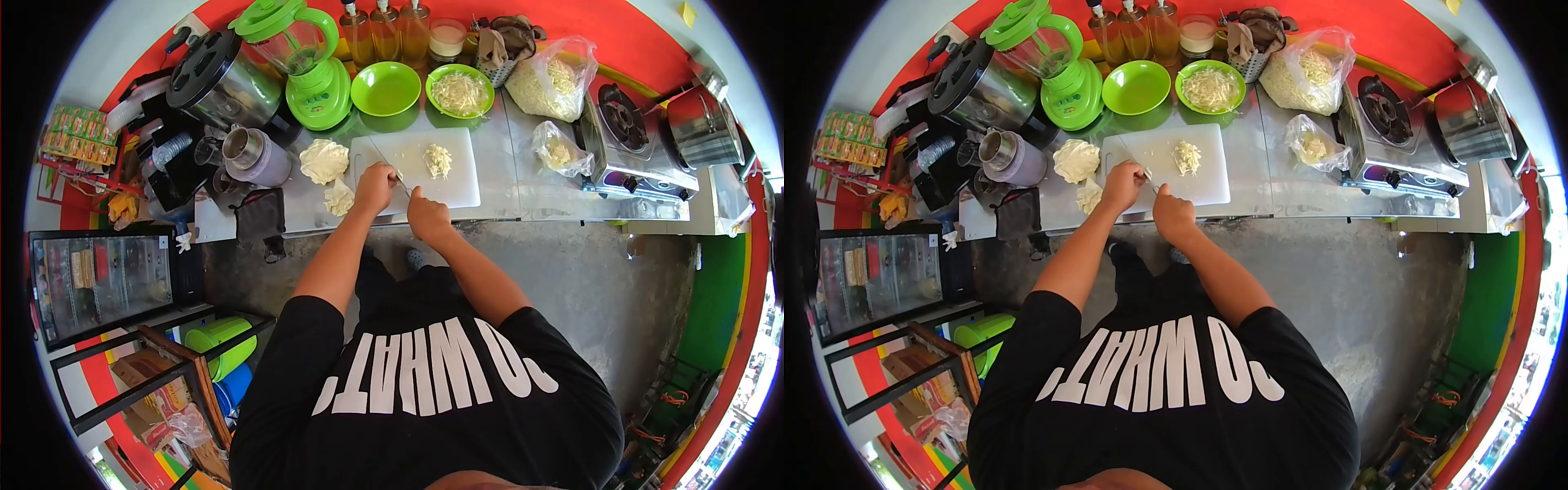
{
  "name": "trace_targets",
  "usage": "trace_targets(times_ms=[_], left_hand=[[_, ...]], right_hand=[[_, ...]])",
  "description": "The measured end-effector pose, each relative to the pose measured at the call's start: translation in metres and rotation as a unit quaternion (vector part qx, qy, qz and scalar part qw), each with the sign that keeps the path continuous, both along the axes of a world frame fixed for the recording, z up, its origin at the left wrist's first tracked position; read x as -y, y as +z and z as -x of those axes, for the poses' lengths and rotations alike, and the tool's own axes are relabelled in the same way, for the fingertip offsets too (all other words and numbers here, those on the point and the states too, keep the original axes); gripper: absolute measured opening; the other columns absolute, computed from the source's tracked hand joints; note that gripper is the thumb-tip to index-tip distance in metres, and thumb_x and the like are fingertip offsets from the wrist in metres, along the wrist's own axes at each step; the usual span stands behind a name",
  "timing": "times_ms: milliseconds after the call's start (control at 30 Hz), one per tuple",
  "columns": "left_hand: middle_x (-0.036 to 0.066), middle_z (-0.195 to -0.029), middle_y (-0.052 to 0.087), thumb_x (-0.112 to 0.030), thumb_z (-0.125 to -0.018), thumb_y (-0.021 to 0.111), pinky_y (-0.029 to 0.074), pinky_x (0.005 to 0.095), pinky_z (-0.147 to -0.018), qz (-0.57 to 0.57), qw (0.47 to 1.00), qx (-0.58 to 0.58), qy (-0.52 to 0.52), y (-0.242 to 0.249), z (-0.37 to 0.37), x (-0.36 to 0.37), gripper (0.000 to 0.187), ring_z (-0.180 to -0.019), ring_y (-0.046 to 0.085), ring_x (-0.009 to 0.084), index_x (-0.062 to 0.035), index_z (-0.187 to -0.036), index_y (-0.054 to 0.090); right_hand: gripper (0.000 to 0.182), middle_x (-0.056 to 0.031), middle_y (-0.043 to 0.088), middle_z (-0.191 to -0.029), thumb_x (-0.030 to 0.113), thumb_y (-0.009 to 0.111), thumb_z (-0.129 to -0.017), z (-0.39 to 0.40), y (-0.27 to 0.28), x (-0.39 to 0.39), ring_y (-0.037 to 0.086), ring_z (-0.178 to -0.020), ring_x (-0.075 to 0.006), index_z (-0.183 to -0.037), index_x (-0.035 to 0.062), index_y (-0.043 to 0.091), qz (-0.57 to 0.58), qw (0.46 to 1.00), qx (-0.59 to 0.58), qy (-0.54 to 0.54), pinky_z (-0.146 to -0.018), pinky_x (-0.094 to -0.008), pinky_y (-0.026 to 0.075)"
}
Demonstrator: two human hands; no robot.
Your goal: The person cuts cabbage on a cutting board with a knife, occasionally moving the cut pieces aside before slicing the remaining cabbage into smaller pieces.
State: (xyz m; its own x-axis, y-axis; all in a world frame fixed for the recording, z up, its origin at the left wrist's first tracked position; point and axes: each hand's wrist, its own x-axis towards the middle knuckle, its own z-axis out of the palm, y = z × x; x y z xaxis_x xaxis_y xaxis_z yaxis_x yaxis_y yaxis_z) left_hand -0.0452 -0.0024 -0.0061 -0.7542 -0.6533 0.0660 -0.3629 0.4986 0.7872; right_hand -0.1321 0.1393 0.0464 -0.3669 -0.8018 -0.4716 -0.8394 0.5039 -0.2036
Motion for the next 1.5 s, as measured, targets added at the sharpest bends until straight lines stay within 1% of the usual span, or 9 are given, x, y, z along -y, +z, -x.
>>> trace_targets(times_ms=[167,300,600,800,900,1000,1067,1267,1500], left_hand=[[0.017,-0.088,0.066,0.013,-0.075,0.068,0.055,0.0392,-0.07,0.033,0.999,0.017,-0.007,0.0,-0.001,0.002,0.014,-0.081,0.07,0.0347,0.0034,-0.082,0.061],[0.018,-0.088,0.065,0.011,-0.075,0.063,0.052,0.0429,-0.069,0.023,1.0,0.0,0.006,0.0,0.0,0.0,0.011,-0.082,0.066,0.0379,0.0007,-0.076,0.06],[0.017,-0.089,0.066,0.014,-0.076,0.066,0.055,0.039,-0.069,0.018,1.0,0.013,0.007,-0.003,-0.001,-0.001,0.013,-0.081,0.07,0.0349,0.0029,-0.081,0.062],[0.018,-0.087,0.067,0.009,-0.075,0.067,0.054,0.0427,-0.069,-0.001,1.0,-0.01,0.023,-0.004,-0.002,0.002,0.01,-0.08,0.067,0.0379,0.0011,-0.078,0.062],[0.018,-0.087,0.068,0.007,-0.076,0.069,0.054,0.0438,-0.07,0.011,1.0,0.011,0.017,0.0,-0.002,0.002,0.008,-0.08,0.068,0.0386,0.0006,-0.078,0.064],[0.019,-0.084,0.069,0.004,-0.076,0.07,0.054,0.0425,-0.07,0.072,0.996,0.04,0.025,0.007,-0.002,0.001,0.006,-0.08,0.069,0.0375,0.0004,-0.078,0.066],[0.019,-0.087,0.069,-0.001,-0.078,0.07,0.054,0.0468,-0.072,0.074,0.995,0.06,0.01,0.004,-0.002,0.003,0.003,-0.082,0.067,0.04,-0.0012,-0.076,0.067],[0.02,-0.085,0.069,-0.001,-0.078,0.066,0.053,0.0493,-0.074,0.104,0.994,0.02,0.004,0.004,-0.004,0.0,0.003,-0.084,0.066,0.0411,-0.0005,-0.075,0.067],[0.021,-0.08,0.068,-0.002,-0.078,0.068,0.053,0.0471,-0.071,0.077,0.997,-0.006,0.008,-0.003,-0.009,0.0,0.005,-0.079,0.066,0.0418,0.0015,-0.074,0.066]], right_hand=[[0.043,-0.0215,0.075,-0.096,0.008,0.067,-0.086,0.003,0.015,0.006,0.075,-0.095,-0.0344,-0.12,-0.0049,0.044,-0.009,1.0,0.021,0.005,-0.084,-0.0427,0.058],[0.041,-0.0219,0.075,-0.098,0.009,0.065,-0.088,0.0,0.005,0.001,0.075,-0.095,-0.0343,-0.12,-0.0048,0.044,-0.019,1.0,0.014,0.01,-0.083,-0.0425,0.059],[0.04,-0.0226,0.075,-0.097,0.008,0.064,-0.089,-0.002,0.006,0.002,0.076,-0.092,-0.0342,-0.12,-0.005,0.043,-0.005,1.0,0.02,0.017,-0.08,-0.042,0.06],[0.035,-0.0223,0.075,-0.096,0.009,0.061,-0.091,-0.004,-0.001,0.006,0.076,-0.092,-0.0337,-0.119,-0.0033,0.044,0.023,0.999,0.026,-0.027,-0.08,-0.042,0.059],[0.035,-0.0219,0.075,-0.096,0.01,0.061,-0.091,-0.005,0.003,0.003,0.076,-0.092,-0.0337,-0.118,-0.0029,0.044,0.014,1.0,0.007,0.012,-0.079,-0.0417,0.06],[0.035,-0.022,0.075,-0.097,0.009,0.062,-0.091,-0.007,0.0,0.001,0.076,-0.093,-0.0339,-0.119,-0.003,0.044,0.008,1.0,0.014,-0.008,-0.079,-0.0417,0.059],[0.037,-0.0224,0.074,-0.1,0.009,0.063,-0.09,-0.006,-0.003,0.005,0.075,-0.095,-0.0342,-0.119,-0.0034,0.044,0.006,1.0,0.019,-0.013,-0.081,-0.0424,0.059],[0.041,-0.0228,0.074,-0.1,0.008,0.065,-0.088,-0.004,0.016,0.01,0.075,-0.096,-0.035,-0.12,-0.0042,0.043,-0.011,1.0,0.018,0.018,-0.082,-0.043,0.059],[0.044,-0.0231,0.074,-0.1,0.008,0.068,-0.086,-0.01,0.0,0.01,0.075,-0.095,-0.0355,-0.12,-0.0053,0.044,0.016,0.999,0.033,-0.02,-0.082,-0.0426,0.059]])
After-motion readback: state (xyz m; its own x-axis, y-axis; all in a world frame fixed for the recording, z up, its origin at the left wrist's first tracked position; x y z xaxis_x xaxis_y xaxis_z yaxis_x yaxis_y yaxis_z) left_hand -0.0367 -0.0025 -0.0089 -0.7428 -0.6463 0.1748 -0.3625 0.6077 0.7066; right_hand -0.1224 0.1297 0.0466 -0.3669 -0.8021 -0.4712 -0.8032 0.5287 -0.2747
